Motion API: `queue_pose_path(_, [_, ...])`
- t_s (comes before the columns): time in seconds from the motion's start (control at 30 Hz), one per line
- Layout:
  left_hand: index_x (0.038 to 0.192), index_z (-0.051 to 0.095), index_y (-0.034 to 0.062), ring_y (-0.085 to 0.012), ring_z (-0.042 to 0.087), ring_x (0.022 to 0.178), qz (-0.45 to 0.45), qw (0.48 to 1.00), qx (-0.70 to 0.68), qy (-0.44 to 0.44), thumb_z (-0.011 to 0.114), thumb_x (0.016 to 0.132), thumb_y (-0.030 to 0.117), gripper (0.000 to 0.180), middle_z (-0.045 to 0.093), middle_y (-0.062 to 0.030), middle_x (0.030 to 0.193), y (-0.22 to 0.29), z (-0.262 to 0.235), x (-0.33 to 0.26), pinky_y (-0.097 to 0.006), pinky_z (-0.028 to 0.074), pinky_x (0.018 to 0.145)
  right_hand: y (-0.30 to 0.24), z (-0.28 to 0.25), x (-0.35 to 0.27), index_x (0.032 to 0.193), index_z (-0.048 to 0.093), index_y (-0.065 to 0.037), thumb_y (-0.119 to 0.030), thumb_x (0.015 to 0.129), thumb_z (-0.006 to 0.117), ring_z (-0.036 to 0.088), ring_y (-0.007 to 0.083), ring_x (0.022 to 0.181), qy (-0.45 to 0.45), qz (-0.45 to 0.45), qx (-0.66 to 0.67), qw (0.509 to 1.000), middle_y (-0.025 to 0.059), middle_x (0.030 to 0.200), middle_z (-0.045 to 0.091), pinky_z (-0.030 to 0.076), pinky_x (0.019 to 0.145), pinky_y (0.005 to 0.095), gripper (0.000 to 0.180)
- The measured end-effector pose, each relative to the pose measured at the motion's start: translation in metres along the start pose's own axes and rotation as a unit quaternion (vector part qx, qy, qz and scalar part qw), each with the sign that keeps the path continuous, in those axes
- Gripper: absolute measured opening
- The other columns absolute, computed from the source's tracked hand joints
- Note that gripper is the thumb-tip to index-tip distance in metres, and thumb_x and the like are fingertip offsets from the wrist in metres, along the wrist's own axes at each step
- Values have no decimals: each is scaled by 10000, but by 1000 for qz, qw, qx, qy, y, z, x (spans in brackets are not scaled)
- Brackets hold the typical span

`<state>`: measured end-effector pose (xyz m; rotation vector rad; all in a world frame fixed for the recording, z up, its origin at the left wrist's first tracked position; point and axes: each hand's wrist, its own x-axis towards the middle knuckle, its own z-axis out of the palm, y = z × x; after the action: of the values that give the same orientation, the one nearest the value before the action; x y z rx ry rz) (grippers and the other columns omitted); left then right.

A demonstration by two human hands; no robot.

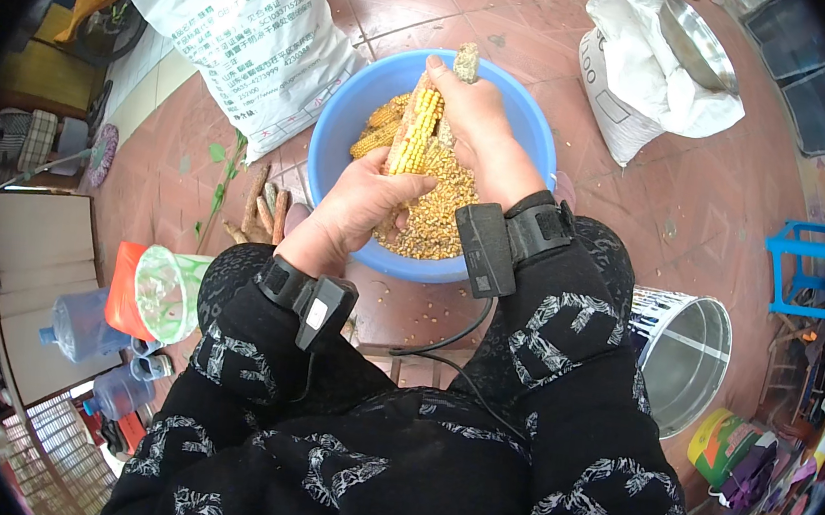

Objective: The person sits and shucks corn cobs by hand, rubbing kernels off the cobs into a blue basin. The person handles multiple cobs one at a time, rotating them to remove kernels and placing the stripped cobs back into the basin.

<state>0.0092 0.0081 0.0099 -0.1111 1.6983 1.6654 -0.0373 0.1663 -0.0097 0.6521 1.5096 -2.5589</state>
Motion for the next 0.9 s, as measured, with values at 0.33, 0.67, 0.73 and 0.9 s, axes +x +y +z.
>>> queue_pose_path(0.33, [1035,500,8,-404,654,881,163,800,540,204,636,774,75,302,594,-241,1050,-8,-2,7,-475,544,741,10,5,6,1027,613,56,-280,903,679,620,210,805,21,6,7,1000,114,923,641,507,689,376,364])
queue_pose_path(0.67, [1028,509,-22,-422,631,933,184,834,493,163,651,733,67,340,589,-261,1077,-14,8,5,-485,528,796,12,7,4,949,647,12,-223,889,687,590,157,793,107,-30,-183,977,84,900,643,463,696,335,246])
queue_pose_path(0.73, [1028,509,-26,-425,626,943,185,839,486,160,666,727,79,355,590,-261,1072,-14,8,5,-482,526,803,12,6,5,938,648,8,-230,886,689,583,153,765,108,-31,-212,971,75,872,640,458,679,336,247])
queue_pose_path(0.9, [1027,514,-26,-418,624,957,176,849,473,155,704,718,105,385,597,-257,1060,-14,7,4,-465,521,818,14,5,9,904,653,2,-245,880,692,562,141,705,108,-47,-260,958,57,813,631,448,640,340,251])
